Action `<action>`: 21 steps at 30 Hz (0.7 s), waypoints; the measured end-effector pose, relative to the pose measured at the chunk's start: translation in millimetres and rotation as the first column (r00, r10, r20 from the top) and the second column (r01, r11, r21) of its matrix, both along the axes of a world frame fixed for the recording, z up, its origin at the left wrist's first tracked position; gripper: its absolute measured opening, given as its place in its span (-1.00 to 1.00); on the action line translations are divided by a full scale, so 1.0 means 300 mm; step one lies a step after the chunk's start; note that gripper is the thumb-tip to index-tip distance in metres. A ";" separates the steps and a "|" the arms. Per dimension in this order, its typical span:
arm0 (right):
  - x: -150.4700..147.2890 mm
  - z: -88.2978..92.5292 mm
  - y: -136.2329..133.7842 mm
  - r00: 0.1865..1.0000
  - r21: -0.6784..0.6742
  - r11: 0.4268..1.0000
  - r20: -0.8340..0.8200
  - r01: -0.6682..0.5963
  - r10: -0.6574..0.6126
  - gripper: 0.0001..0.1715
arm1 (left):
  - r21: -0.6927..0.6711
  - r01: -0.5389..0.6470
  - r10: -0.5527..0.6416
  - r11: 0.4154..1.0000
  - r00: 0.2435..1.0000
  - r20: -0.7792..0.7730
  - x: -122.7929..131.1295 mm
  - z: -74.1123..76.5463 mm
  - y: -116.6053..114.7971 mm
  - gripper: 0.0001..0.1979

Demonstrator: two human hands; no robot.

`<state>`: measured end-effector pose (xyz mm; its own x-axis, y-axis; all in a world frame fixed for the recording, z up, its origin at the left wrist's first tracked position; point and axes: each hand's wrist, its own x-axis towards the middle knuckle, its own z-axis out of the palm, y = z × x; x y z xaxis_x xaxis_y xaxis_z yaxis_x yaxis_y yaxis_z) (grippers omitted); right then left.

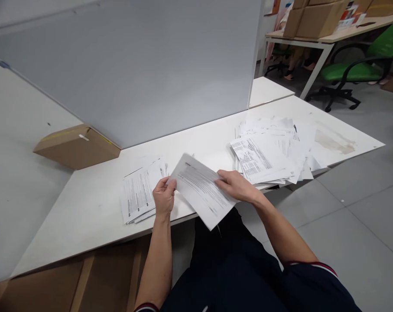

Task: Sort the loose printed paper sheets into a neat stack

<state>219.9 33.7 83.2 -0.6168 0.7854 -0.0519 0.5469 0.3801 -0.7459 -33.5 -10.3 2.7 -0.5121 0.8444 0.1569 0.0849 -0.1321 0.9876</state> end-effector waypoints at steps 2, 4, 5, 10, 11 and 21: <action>0.016 -0.088 -0.005 0.993 -0.237 0.969 -0.074 0.070 -0.090 -0.72 | -0.113 0.030 -0.045 0.993 0.991 -0.129 0.018 -0.021 0.008 -0.68; 0.031 -0.174 -0.020 0.980 -0.429 0.894 -0.085 0.128 -0.181 -0.73 | -0.226 0.043 -0.113 0.973 0.945 -0.306 0.042 -0.052 0.008 -0.69; 0.039 -0.207 -0.031 0.970 -0.501 0.853 -0.091 0.150 -0.225 -0.72 | -0.261 0.036 -0.137 0.965 0.914 -0.381 0.053 -0.067 0.007 -0.69; 0.070 -0.264 -0.063 0.916 -0.698 0.697 -0.155 0.163 -0.370 -0.69 | -0.242 0.033 -0.154 0.970 0.853 -0.500 0.077 -0.097 0.016 -0.66; 0.073 -0.266 -0.062 0.909 -0.709 0.684 -0.157 0.168 -0.386 -0.68 | -0.234 0.043 -0.159 0.971 0.851 -0.501 0.076 -0.098 0.023 -0.66; 0.058 -0.275 -0.027 0.870 -0.675 0.694 -0.158 0.250 -0.466 -0.72 | -0.198 0.045 -0.160 0.979 0.769 -0.619 0.066 -0.117 0.097 -0.61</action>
